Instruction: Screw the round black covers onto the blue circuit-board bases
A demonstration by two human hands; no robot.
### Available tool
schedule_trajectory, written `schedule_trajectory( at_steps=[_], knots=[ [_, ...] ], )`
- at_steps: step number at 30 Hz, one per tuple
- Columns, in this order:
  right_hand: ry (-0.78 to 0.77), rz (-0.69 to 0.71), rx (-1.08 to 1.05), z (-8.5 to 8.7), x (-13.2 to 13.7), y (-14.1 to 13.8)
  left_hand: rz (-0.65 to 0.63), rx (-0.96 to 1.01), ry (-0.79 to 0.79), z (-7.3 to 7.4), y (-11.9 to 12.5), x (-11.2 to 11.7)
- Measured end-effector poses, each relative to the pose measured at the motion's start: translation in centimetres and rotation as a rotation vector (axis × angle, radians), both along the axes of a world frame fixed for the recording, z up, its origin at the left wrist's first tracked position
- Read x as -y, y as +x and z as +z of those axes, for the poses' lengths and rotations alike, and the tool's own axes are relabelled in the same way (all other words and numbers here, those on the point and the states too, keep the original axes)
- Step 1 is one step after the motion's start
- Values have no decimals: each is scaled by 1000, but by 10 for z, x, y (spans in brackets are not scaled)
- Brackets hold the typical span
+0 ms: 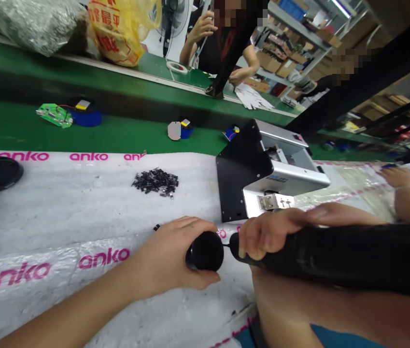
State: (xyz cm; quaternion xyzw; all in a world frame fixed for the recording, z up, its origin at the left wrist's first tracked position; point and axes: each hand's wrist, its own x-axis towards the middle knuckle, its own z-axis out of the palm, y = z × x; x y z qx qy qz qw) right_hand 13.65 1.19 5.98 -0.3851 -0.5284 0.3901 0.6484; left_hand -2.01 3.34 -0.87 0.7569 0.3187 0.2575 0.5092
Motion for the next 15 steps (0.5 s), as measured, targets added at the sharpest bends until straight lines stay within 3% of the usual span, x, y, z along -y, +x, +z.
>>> schedule_trajectory(
  at_steps=[5, 8, 11, 15],
  knots=[
    [25, -138, -115, 22, -11, 12, 74, -103, 31, 1, 2, 5],
    [198, -386, -89, 35, -19, 38, 110, -182, 44, -1, -3, 8],
    [382, -639, 9, 37, -31, 58, 0, -149, 69, -3, -12, 6],
    [347, -592, 28, 23, -44, 70, -39, -118, 28, -2, -18, -1]
  ],
)
